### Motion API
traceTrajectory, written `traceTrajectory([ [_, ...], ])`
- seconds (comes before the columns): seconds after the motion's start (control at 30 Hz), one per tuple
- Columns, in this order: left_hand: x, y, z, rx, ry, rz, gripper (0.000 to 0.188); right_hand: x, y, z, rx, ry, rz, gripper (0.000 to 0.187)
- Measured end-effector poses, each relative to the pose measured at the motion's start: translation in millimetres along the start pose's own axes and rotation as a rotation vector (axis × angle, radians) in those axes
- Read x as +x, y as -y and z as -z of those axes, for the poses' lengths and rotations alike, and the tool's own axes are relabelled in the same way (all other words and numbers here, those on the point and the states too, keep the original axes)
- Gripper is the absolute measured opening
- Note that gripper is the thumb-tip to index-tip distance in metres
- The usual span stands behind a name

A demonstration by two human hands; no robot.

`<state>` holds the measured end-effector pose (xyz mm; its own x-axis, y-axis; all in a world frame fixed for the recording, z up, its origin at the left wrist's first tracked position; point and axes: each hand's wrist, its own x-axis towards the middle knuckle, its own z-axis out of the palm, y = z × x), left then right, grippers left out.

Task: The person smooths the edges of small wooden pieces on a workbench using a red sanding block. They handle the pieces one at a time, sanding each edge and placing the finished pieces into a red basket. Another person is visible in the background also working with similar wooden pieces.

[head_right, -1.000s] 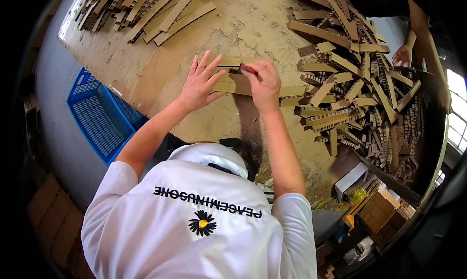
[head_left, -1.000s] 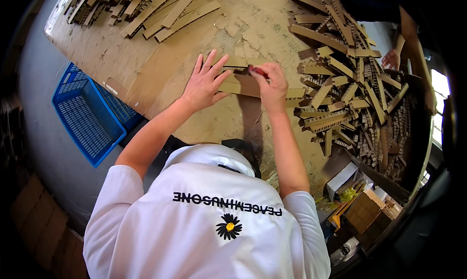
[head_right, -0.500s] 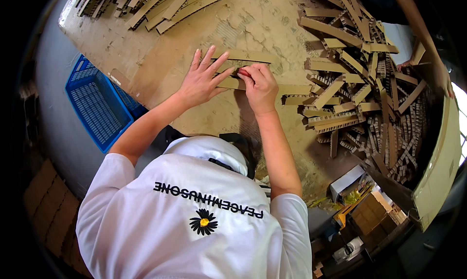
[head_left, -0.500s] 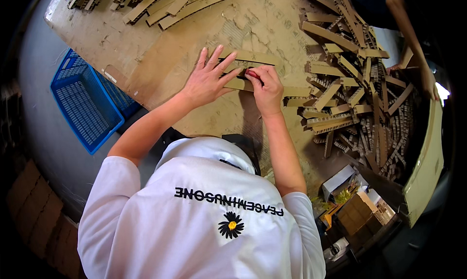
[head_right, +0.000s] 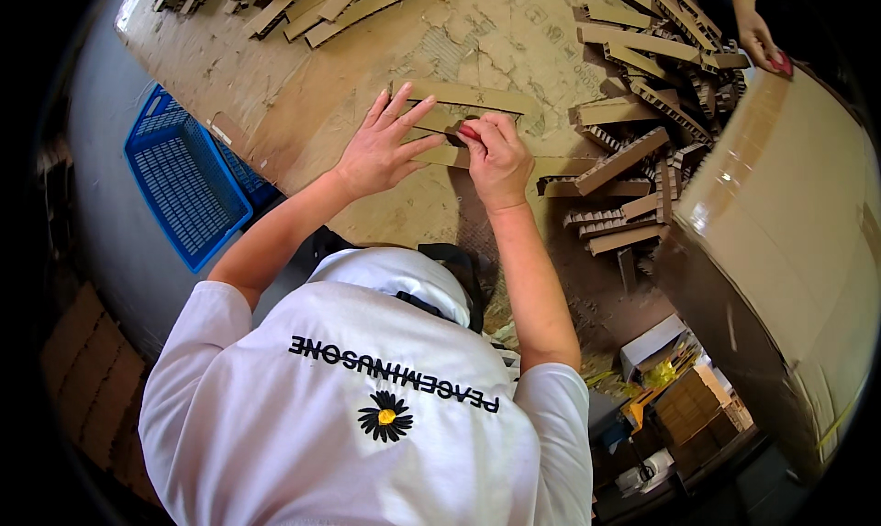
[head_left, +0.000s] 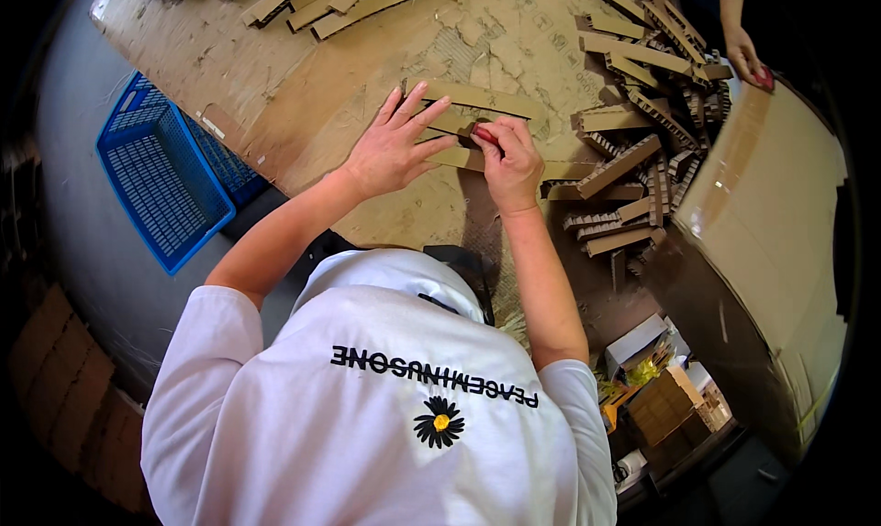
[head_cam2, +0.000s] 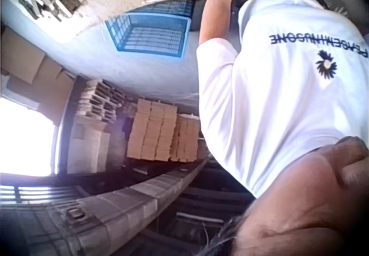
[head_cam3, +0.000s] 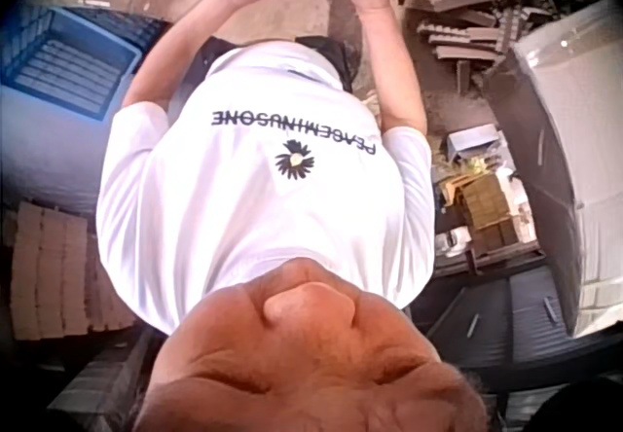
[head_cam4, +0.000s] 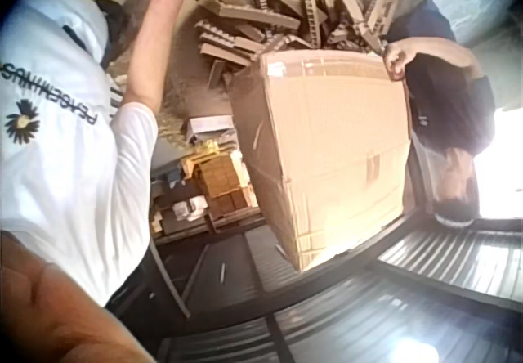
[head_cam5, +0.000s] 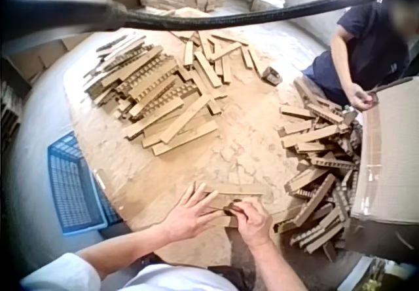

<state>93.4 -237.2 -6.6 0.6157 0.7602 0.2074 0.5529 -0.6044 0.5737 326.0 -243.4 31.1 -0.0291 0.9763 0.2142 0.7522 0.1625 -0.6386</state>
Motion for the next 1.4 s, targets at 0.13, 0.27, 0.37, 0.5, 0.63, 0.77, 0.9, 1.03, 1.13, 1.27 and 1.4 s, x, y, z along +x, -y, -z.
traceTrajectory([
  [0.13,-1,-2,0,0.004,-0.014,-0.001,0.056,5,4,10,0.187,0.018,-0.084,0.014],
  [0.27,0,-3,5,0.013,0.005,0.001,0.054,0,35,44,0.259,-0.247,-0.167,0.018],
  [0.37,-1,-2,-1,-0.011,-0.017,0.018,0.052,-20,24,42,0.201,-0.043,-0.102,0.018],
  [0.5,-1,-1,0,-0.016,-0.037,-0.01,0.052,-40,17,30,0.14,0.03,-0.038,0.017],
  [0.63,-1,-1,0,-0.008,-0.042,-0.018,0.054,-42,12,22,0.092,0.016,0.007,0.017],
  [0.77,-1,-1,1,-0.002,-0.038,-0.016,0.056,-37,11,20,0.027,0.019,0.057,0.016],
  [0.9,0,1,0,0.002,-0.03,-0.022,0.056,-34,11,19,-0.004,0.033,0.052,0.016],
  [1.03,0,2,0,0.061,-0.051,-0.037,0.069,-27,10,18,-0.063,0.046,0.106,0.017],
  [1.13,15,-5,10,0.056,-0.003,-0.014,0.085,-35,8,17,-0.032,0.013,0.045,0.017],
  [1.27,41,-6,23,0.074,0.136,-0.016,0.099,-37,7,17,-0.018,0.024,0.022,0.018],
  [1.4,48,0,22,0.073,0.156,-0.091,0.093,-35,6,16,0.0,-0.021,0.041,0.016],
])
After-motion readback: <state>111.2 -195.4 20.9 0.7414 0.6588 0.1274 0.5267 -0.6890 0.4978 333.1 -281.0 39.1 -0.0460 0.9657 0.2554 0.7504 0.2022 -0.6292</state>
